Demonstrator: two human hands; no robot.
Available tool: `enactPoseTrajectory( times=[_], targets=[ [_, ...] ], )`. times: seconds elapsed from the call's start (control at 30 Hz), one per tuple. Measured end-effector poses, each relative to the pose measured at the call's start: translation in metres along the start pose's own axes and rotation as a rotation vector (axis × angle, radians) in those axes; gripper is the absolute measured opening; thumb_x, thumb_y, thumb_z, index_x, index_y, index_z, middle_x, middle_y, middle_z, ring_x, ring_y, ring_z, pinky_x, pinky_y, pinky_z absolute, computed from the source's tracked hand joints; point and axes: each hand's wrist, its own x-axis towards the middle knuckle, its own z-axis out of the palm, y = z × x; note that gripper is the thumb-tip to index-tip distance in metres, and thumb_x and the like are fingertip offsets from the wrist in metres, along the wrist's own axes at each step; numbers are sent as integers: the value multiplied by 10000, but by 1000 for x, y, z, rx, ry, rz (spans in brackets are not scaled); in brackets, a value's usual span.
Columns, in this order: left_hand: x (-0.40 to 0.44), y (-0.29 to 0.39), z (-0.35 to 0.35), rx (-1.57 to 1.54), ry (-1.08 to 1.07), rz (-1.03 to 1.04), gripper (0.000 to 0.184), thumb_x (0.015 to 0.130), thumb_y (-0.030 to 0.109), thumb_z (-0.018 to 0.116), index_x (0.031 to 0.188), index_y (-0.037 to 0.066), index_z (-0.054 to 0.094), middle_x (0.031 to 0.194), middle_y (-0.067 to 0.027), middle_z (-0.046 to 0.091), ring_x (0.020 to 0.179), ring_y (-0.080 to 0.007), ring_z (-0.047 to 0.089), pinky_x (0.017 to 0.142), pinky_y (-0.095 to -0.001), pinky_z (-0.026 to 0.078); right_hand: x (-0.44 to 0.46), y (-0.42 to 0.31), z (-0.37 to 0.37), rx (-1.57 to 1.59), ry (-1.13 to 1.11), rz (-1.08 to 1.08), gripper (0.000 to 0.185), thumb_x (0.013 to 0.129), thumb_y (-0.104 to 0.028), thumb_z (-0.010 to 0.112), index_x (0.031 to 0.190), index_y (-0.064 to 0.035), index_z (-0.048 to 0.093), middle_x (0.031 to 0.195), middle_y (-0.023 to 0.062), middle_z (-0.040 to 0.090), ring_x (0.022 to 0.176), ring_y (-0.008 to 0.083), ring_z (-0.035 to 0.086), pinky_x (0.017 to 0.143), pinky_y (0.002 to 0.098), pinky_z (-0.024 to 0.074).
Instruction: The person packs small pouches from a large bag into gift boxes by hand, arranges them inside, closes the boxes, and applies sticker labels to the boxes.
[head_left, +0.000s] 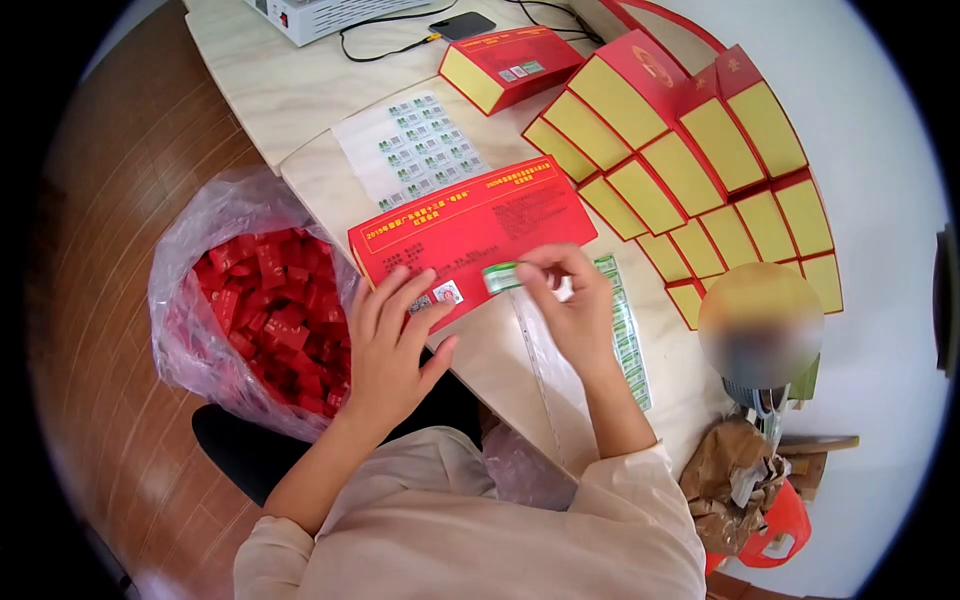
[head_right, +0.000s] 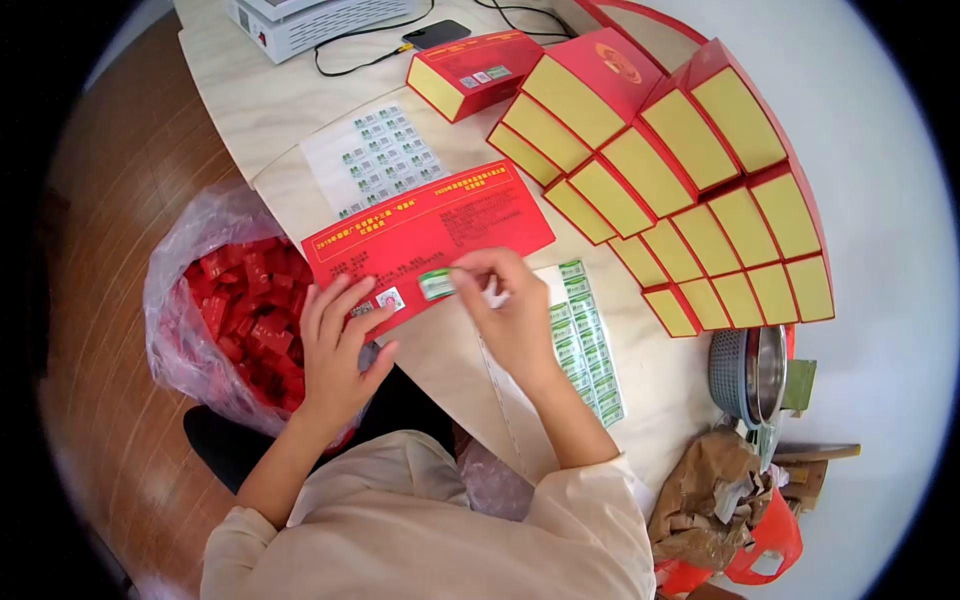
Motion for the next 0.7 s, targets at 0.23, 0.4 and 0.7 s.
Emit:
enactPoseTrajectory(
  times=[0.23,0.4,0.7],
  targets=[
    [-4,-7,13,-48,-11,-25,332,768,100,698,1086,137,612,1267,-74,528,1232,-312,466,1094,-584,206,11,5,21,204,-188,152,84,845,-25,673,904,-8,615,804,40,612,696,96,555,641,225,456],
    [-4,-6,18,-12,18,-16,344,755,94,707,1083,136,612,1255,-79,539,1223,-312,473,1092,-579,218,9,10,17,172,-158,102,90,847,-38,676,899,-3,611,807,48,603,702,107,552,659,241,463],
    [-6,-5,19,0,28,-24,306,764,90,695,1055,129,609,1255,-90,536,1228,-323,463,1096,-590,204,8,12,23,157,-137,108,92,826,-22,682,890,3,621,796,72,599,701,137,569,647,264,473]
  ],
)
